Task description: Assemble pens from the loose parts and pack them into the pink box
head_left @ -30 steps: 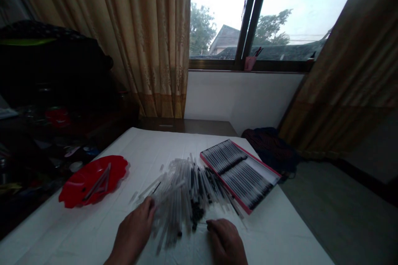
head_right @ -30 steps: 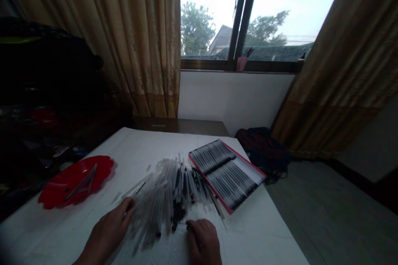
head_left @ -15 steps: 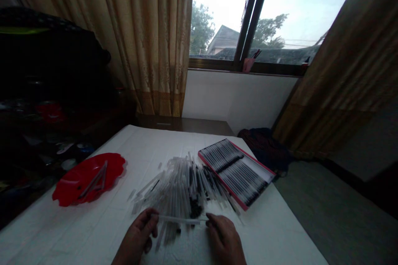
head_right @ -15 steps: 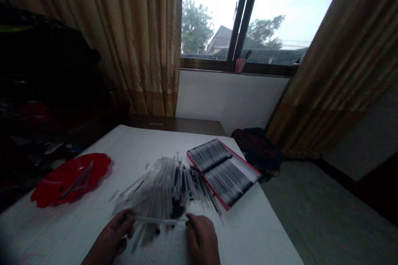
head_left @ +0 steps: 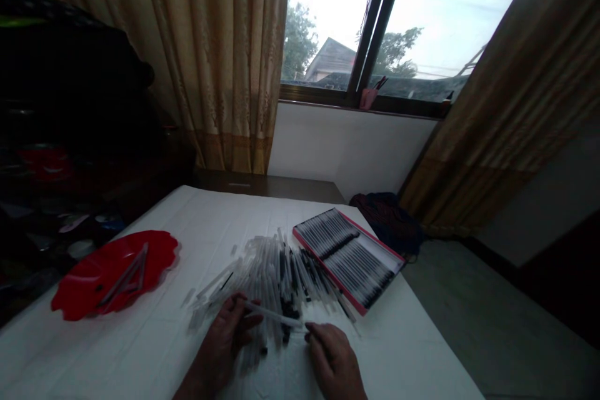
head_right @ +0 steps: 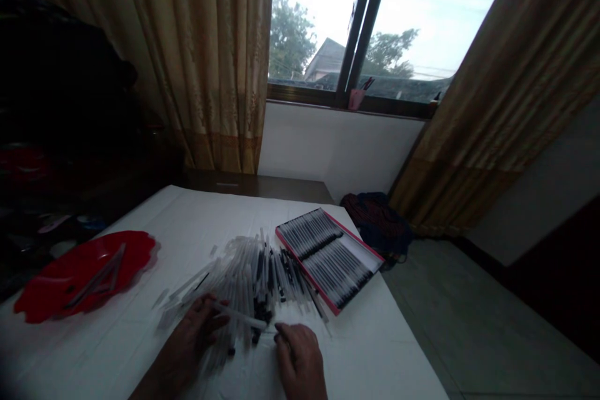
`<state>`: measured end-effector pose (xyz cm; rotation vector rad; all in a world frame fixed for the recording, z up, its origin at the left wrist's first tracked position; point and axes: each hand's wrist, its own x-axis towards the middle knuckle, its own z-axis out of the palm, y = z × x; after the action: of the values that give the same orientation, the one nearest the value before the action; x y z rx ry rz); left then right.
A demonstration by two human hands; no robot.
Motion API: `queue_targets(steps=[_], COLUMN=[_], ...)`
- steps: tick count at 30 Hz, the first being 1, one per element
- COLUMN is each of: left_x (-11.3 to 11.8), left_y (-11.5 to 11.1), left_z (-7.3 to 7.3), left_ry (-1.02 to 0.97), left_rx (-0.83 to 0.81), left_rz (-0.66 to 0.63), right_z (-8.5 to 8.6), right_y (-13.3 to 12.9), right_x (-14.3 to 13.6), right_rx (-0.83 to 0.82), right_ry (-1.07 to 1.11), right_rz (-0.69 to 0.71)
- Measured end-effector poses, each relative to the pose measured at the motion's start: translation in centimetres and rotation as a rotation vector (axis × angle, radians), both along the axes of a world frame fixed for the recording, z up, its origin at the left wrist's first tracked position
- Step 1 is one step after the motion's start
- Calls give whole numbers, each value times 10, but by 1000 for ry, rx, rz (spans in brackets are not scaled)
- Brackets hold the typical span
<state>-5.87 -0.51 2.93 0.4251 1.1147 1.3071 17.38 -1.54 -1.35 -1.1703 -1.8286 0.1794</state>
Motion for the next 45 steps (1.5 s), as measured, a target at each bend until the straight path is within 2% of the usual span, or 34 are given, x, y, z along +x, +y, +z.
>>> queue_targets(steps=[6, 12, 14, 18, 22, 25, 29, 32, 34, 38, 42, 45], left_x=[4, 6, 5, 2, 0, 0, -1, -3, -4, -3, 1, 3], left_y=[-1, -2, -3, -5, -6, -6, -6, -7, -7, -5, -5, -6], left_z=[-5, -6, -9, -18, -26, -31, -29, -21, -14, -6, -6, -10], left_ry=[75, 164, 177, 172, 141, 126, 114, 48, -12, -36, 25, 79], left_rx=[67, 94, 116, 141, 164, 176, 177, 166, 151, 192, 142, 109], left_rz=[-91, -110, -136, -155, -175, -187, -186, -112, -56, -30, -60, -96], right_z=[10, 28, 25, 8, -6, -7, 5, 21, 30, 41, 46, 49], right_y=[-6, -2, -2, -5, -9, -10, -9, -4, 5, 33, 57, 64], right_x=[-9, -35, -40, -46, -55, -62, -59, -48, -40, -34, -44, -54], right_rx=[-117, -254, -269, -275, -265, -251, -214, -181, -172, -168, -107, -36], right_ry=[158, 220, 230, 171, 167, 151, 103, 92, 85, -99, -385, -485], right_rz=[44, 208, 216, 251, 140, 74, 130, 188, 144, 9, 3, -5])
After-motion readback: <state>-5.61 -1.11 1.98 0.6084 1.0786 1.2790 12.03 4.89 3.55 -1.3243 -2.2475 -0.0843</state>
